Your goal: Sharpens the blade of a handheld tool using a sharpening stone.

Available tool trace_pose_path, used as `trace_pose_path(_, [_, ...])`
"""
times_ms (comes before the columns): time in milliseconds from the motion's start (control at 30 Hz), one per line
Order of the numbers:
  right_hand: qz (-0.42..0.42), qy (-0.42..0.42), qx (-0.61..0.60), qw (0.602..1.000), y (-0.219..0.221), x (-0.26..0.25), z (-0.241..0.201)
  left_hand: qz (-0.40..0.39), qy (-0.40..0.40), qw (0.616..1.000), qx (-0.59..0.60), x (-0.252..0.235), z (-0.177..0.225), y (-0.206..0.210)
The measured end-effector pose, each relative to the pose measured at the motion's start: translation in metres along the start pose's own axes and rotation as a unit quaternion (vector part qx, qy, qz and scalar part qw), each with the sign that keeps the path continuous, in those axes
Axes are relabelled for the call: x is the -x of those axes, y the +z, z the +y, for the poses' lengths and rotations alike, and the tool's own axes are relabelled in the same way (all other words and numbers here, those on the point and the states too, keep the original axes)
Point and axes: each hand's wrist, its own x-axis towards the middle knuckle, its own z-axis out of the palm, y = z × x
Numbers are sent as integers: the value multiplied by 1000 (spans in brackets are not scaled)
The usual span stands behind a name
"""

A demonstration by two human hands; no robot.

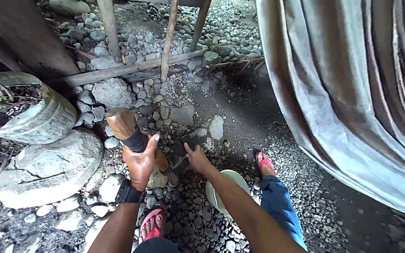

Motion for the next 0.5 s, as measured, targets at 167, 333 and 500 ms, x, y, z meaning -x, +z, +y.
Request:
trace_pose_path(167, [-19, -21, 3, 1000, 10, 20, 0, 0, 5, 1000, 15, -2, -3, -1])
trace_pose_path(333, [-12, -7, -3, 1000, 4, 11, 10, 0, 10, 1000, 21, -2, -4, -3])
trace_pose_path(500, [-4, 36, -26, 999, -3, -1, 12, 10, 10, 1000, 15, -3, -6, -6])
